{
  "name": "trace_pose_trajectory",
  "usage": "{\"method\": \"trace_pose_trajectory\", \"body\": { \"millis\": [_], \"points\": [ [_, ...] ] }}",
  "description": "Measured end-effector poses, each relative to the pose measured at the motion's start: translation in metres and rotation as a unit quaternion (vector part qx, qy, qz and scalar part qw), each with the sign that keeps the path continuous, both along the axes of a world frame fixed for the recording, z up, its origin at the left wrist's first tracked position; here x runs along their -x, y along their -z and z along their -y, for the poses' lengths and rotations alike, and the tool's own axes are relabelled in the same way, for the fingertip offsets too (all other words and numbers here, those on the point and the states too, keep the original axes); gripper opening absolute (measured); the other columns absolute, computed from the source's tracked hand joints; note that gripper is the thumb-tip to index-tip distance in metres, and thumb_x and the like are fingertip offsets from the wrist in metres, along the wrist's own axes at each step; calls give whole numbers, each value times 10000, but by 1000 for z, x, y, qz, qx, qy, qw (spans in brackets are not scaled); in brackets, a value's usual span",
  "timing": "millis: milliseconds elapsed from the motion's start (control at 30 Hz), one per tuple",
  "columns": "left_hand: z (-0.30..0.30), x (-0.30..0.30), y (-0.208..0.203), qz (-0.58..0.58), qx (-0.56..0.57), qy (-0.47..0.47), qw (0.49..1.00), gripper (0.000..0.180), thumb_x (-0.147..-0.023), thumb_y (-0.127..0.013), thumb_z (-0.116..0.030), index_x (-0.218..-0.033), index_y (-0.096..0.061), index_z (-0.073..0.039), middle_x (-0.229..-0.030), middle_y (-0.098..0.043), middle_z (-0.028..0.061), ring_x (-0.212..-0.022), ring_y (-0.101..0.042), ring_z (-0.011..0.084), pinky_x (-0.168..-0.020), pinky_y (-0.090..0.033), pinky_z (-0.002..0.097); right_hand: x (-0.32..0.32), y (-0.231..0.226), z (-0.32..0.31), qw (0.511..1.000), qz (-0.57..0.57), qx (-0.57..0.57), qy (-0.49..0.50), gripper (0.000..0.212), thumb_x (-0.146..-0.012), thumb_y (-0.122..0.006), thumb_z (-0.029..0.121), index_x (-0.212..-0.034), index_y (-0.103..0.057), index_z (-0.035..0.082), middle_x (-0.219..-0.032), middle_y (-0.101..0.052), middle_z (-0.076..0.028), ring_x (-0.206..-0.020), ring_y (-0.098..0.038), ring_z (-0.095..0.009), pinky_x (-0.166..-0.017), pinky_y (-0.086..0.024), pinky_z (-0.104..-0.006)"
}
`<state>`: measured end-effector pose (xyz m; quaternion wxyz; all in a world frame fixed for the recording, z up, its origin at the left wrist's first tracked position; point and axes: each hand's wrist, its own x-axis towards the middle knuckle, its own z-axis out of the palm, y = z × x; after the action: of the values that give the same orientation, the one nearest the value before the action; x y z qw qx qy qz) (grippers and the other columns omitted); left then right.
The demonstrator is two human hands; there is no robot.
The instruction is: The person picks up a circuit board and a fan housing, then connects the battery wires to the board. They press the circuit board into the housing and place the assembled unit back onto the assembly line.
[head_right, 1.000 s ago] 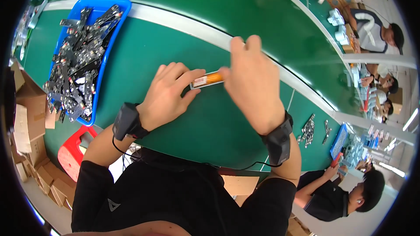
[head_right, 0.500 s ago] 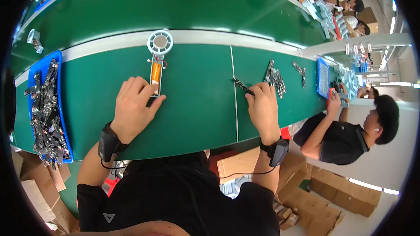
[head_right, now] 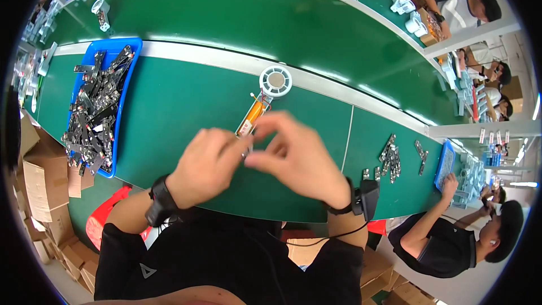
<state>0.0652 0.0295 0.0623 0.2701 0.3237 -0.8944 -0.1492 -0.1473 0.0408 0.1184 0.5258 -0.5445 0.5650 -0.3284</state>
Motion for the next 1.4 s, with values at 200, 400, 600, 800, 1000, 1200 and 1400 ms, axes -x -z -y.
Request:
{"method": "trace_pose_trajectory", "body": {
  "millis": [200,400,600,800,1000,1200,1400],
  "points": [
    [51,10,33,-284,-383,-34,878,407,-945,-688,-9,-1337,-579,-7,-1113,-670,97,-949,-666,203,-802,-544,343,-3,55,30,942,-177,272,83,163,-875,-760,15,-1018,-681,1,-956,-664,-78,-689,-656,-124,-587,-498,-227],
    [71,16,40,-367,-522,27,770,424,-989,-686,-67,-1394,-569,-19,-1125,-667,55,-875,-628,98,-697,-523,307,-9,80,47,902,-213,372,45,105,-900,-730,14,-994,-684,7,-918,-677,-85,-633,-659,-188,-529,-509,-295],
    [72,13,42,-343,-554,25,758,422,-979,-699,-70,-1388,-607,-16,-1078,-669,38,-812,-604,61,-630,-484,242,-10,83,48,850,-287,438,47,114,-880,-739,10,-982,-687,11,-892,-677,-85,-636,-661,-214,-525,-509,-312],
    [71,12,30,-339,-561,-25,755,395,-961,-723,-88,-1339,-650,3,-962,-667,14,-737,-581,57,-570,-459,236,-8,88,51,790,-361,495,15,157,-848,-748,-2,-996,-699,12,-869,-671,-75,-643,-662,-217,-531,-513,-315],
    [85,3,12,-225,-623,-23,749,365,-937,-745,-97,-1281,-690,11,-872,-656,7,-680,-577,63,-557,-455,236,7,80,56,791,-355,495,-55,223,-825,-752,-28,-1037,-718,31,-865,-670,-73,-655,-665,-221,-542,-520,-317],
    [85,1,13,-185,-633,-14,752,378,-941,-745,-104,-1300,-681,-2,-911,-664,7,-708,-591,59,-568,-459,237,8,79,53,853,-287,427,-85,243,-841,-738,-59,-1062,-731,39,-899,-694,-77,-711,-689,-214,-603,-549,-316],
    [70,7,34,-317,-604,7,731,412,-954,-737,-94,-1345,-633,-14,-1042,-650,20,-797,-604,61,-635,-483,237,9,67,45,973,7,223,53,192,-935,-684,-36,-1125,-699,-17,-1025,-732,-123,-862,-725,-203,-753,-600,-323]
  ]
}}
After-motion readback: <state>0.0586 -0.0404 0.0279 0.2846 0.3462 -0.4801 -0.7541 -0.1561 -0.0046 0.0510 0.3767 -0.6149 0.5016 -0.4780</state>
